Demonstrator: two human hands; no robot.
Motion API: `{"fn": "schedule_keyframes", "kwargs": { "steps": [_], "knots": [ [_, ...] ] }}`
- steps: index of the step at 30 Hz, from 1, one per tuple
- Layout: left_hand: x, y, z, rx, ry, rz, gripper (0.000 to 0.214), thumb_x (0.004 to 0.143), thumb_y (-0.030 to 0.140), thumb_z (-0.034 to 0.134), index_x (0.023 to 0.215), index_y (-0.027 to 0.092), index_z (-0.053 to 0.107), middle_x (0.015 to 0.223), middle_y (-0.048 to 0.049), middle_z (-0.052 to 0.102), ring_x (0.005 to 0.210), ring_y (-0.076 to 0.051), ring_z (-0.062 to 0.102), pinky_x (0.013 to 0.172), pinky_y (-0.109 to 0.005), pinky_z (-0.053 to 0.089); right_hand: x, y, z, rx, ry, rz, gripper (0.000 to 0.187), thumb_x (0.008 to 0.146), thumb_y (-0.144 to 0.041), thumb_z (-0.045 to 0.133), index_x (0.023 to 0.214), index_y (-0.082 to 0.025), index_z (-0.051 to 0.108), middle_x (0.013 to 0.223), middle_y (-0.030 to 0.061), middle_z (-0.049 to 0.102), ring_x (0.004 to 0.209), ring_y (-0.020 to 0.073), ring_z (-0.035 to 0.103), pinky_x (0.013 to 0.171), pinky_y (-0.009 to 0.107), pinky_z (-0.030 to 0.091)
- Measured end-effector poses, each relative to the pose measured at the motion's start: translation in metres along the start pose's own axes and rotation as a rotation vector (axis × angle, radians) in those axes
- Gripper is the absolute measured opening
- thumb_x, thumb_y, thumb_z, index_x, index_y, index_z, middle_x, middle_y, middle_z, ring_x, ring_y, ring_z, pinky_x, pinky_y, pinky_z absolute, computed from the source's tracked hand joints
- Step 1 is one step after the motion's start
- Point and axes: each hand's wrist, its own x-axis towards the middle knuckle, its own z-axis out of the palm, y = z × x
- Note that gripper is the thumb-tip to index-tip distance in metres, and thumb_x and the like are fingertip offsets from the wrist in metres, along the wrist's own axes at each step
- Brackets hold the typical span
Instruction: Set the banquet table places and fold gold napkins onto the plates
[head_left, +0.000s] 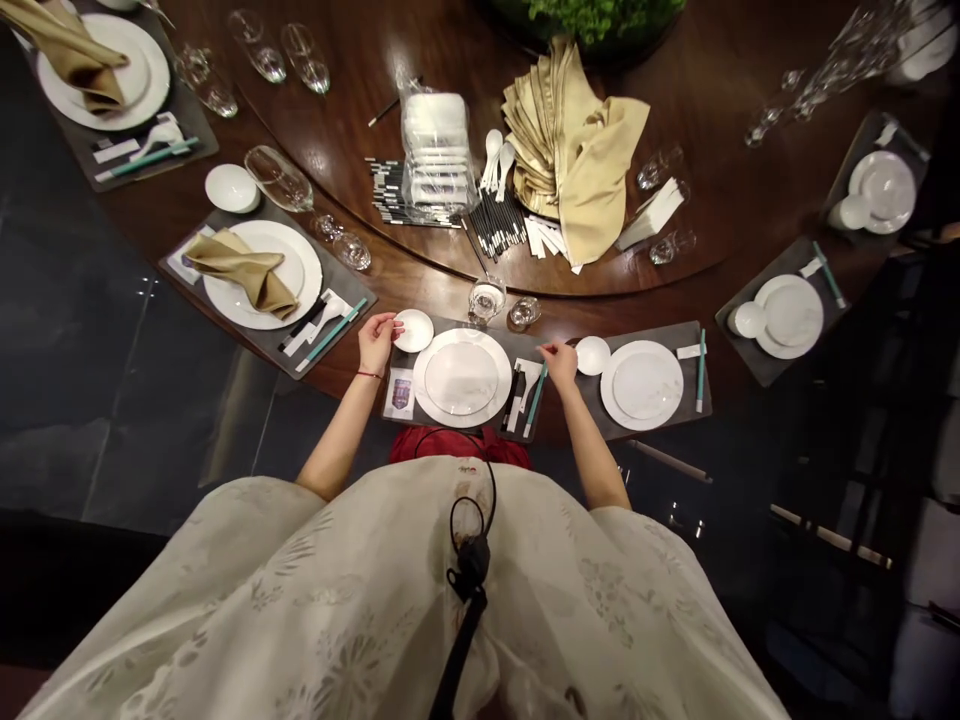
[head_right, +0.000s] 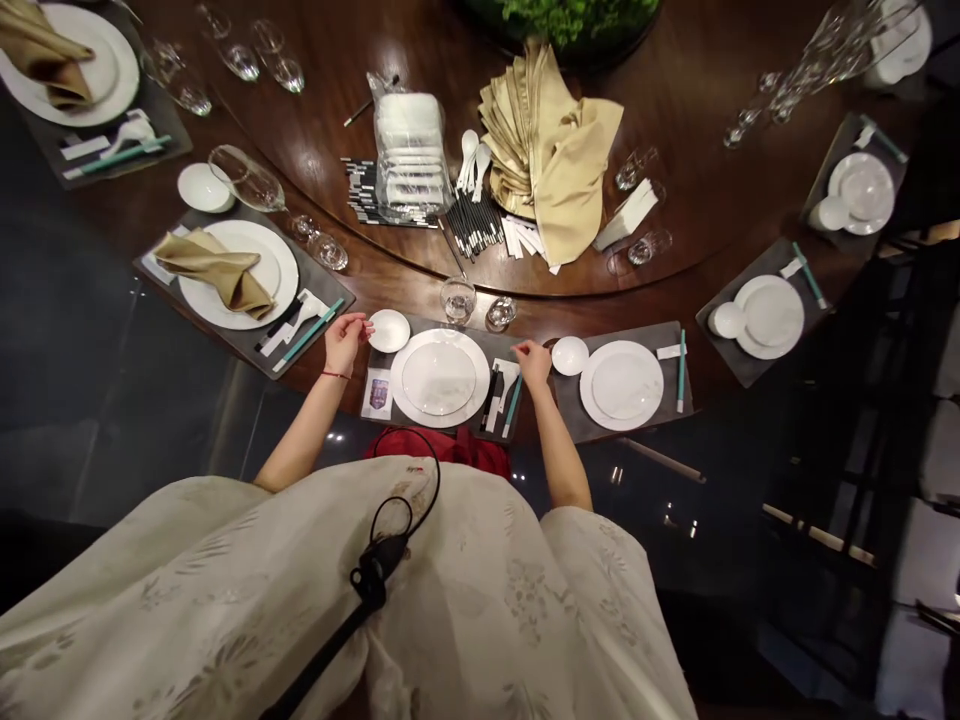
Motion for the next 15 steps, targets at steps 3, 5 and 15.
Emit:
{"fn": "schedule_keyframes", "kwargs": {
  "steps": [3,5,15],
  "knots": [
    [-0.001,-0.007,0.009,-0.004,-0.039,0.035,0.023,0.079,0.031,0.069,0.094,0.014,0.065,0.078,-0.0051,0.071,0.062,-0.010,0.067,0.064,-0.021,0.052,0.083,-0.018,-0.026,0.051,0.160,-0.025,0.034,0.096,-0.038,0.048,0.101,-0.015,0.073,0.099,0.0127,0.075,0.089,0.0229,0.068,0.085,0.031,0.051],
    [-0.007,-0.012,0.007,-0.006,-0.045,0.031,0.028,0.077,0.036,0.070,0.094,0.014,0.065,0.079,-0.0061,0.072,0.063,-0.011,0.068,0.064,-0.022,0.053,0.141,-0.029,-0.041,0.018,0.187,-0.001,0.034,0.097,-0.034,0.047,0.112,-0.014,0.069,0.107,0.0146,0.072,0.097,0.0248,0.066,0.089,0.033,0.049],
    [-0.030,-0.015,-0.056,0.084,0.169,-0.001,0.048,0.073,0.051,0.072,0.100,0.012,0.066,0.088,-0.0085,0.072,0.076,-0.016,0.070,0.078,-0.031,0.058,0.277,-0.084,-0.056,-0.300,0.253,0.166,0.054,0.091,-0.038,0.060,0.133,-0.006,0.047,0.134,0.0232,0.052,0.117,0.0286,0.055,0.092,0.034,0.045]
  ]
}}
